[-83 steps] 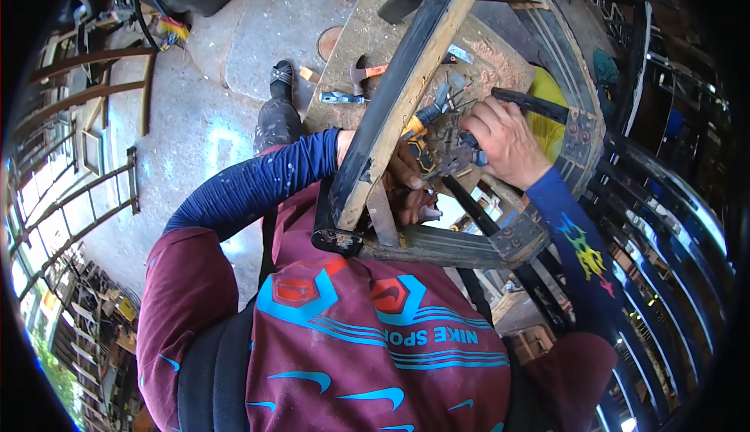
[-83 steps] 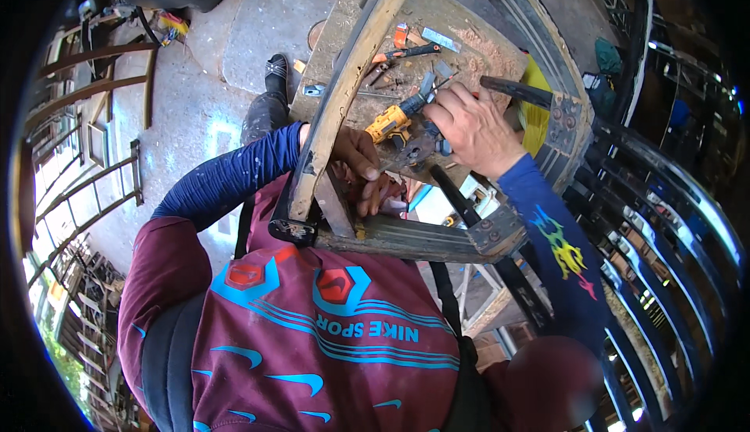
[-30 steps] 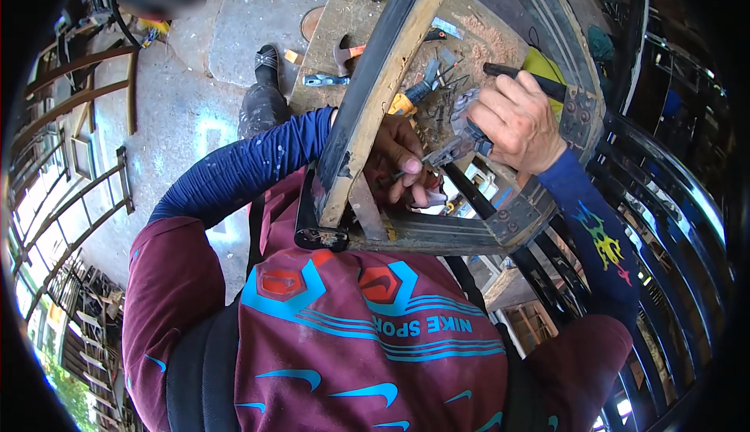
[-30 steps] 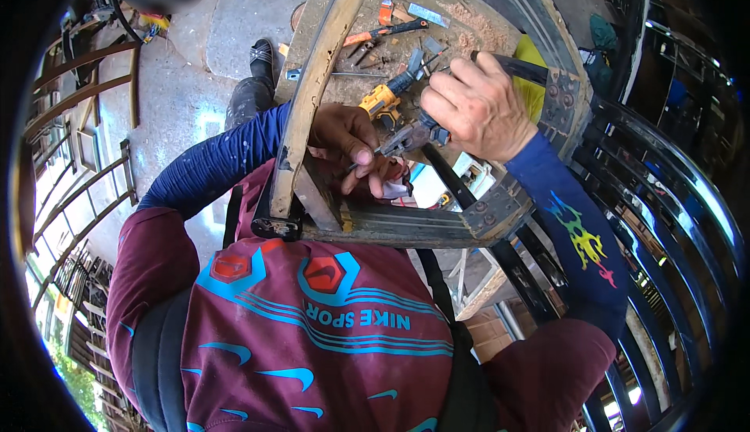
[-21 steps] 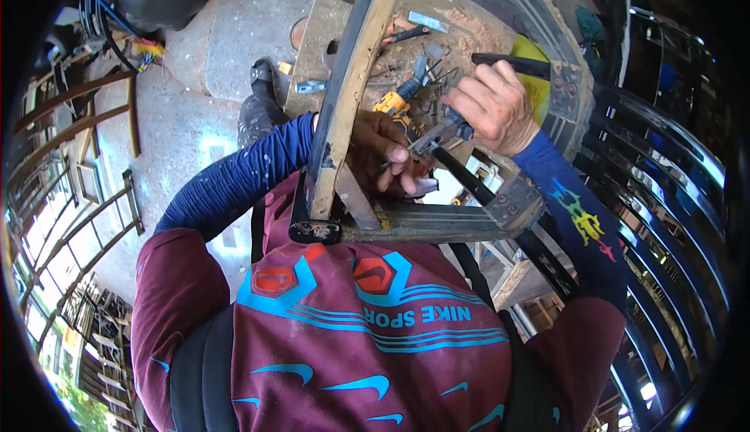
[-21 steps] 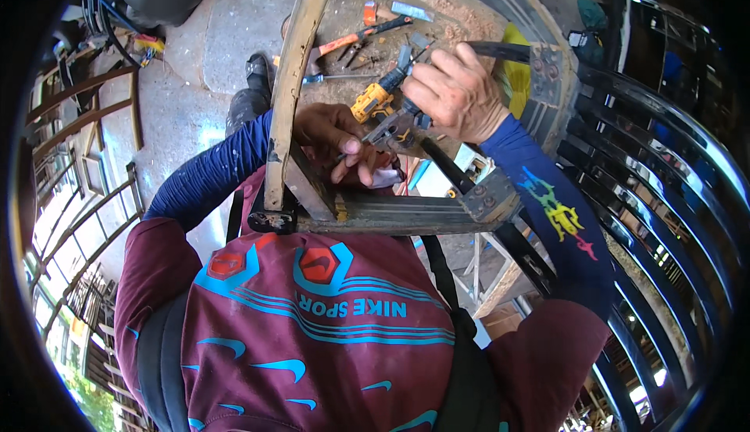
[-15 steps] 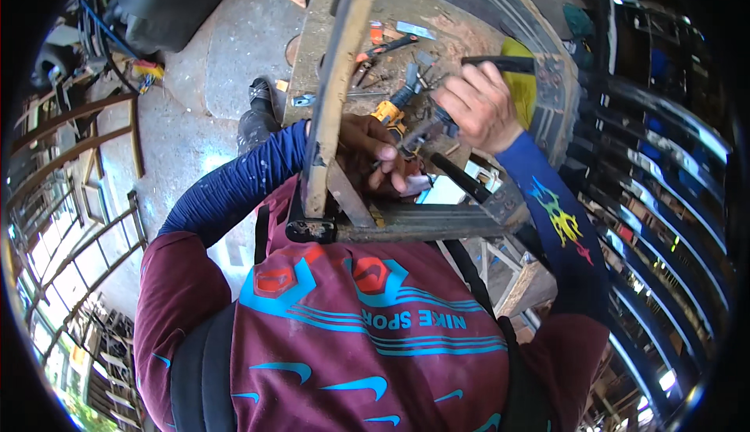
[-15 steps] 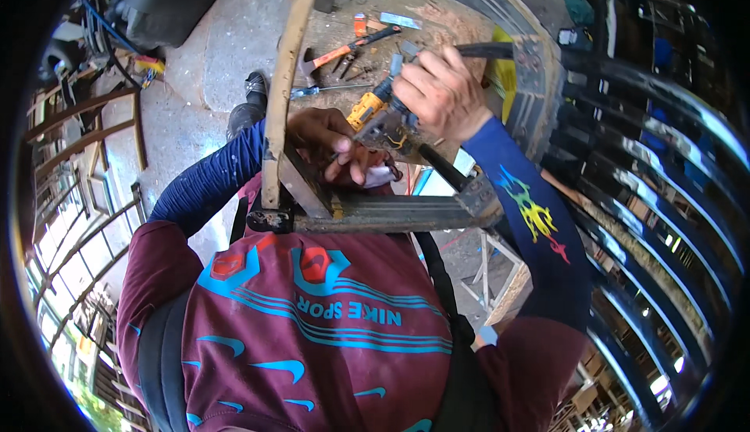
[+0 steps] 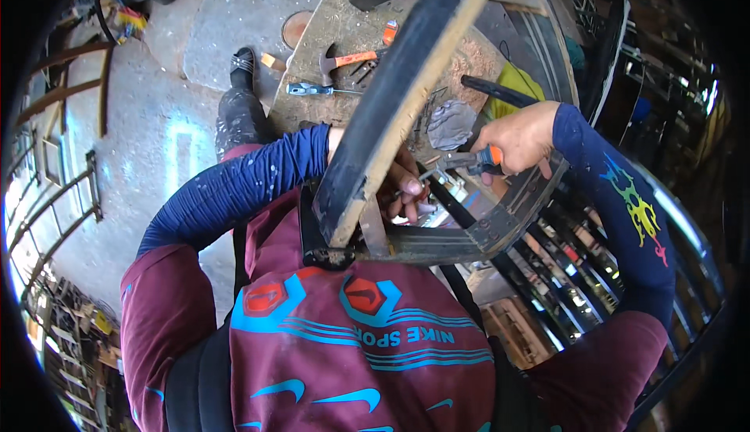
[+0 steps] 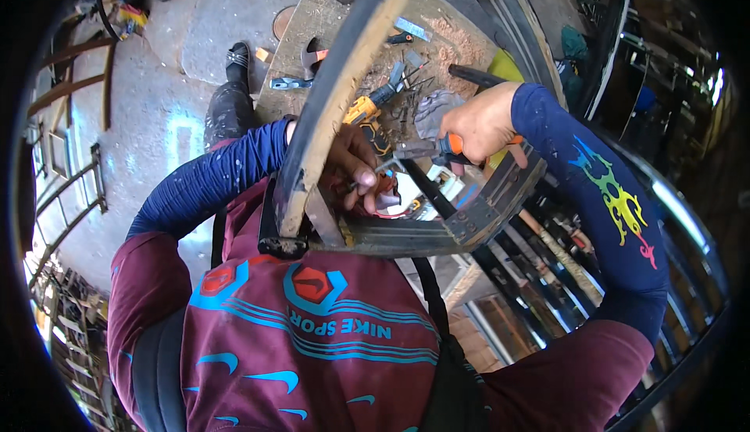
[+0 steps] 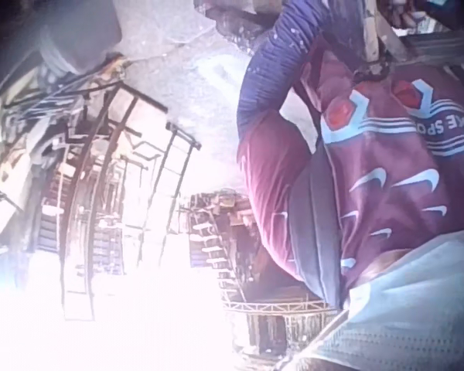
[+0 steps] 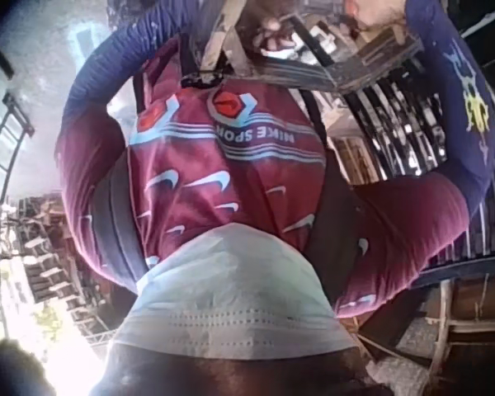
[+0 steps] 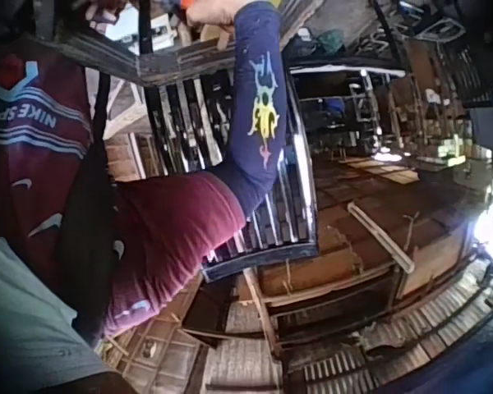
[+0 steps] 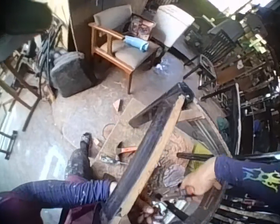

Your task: Repairing a wooden chair frame using wire and pliers to secure joints.

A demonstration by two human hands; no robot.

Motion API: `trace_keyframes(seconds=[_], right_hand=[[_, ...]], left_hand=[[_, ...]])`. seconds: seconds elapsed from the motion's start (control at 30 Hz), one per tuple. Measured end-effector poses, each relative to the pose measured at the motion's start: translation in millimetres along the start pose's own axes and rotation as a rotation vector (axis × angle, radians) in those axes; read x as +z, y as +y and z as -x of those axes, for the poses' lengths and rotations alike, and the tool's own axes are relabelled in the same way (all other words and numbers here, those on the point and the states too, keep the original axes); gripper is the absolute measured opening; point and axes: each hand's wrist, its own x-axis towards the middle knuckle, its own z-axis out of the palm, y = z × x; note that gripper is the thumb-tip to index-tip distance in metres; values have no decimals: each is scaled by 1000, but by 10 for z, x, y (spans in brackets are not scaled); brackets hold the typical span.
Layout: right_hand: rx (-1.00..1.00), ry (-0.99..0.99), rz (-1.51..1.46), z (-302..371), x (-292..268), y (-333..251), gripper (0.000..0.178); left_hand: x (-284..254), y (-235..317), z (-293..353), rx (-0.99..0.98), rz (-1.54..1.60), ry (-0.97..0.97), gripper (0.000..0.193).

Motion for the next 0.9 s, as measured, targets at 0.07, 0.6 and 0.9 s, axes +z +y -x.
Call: trace_keyframes(seconds=[0.07,0.6,0.9], right_hand=[[67,-69,87,-55,-194,-39,39],[-51,-309,4,-340,-160,-79,29],[-434,477,119,-340,325,100,30]], left_hand=[[-37,-59,-2,94,-8,-27,31],[-48,-147,-32,8,192,-54,37],[-27,-133,11,75,137,-10,32]])
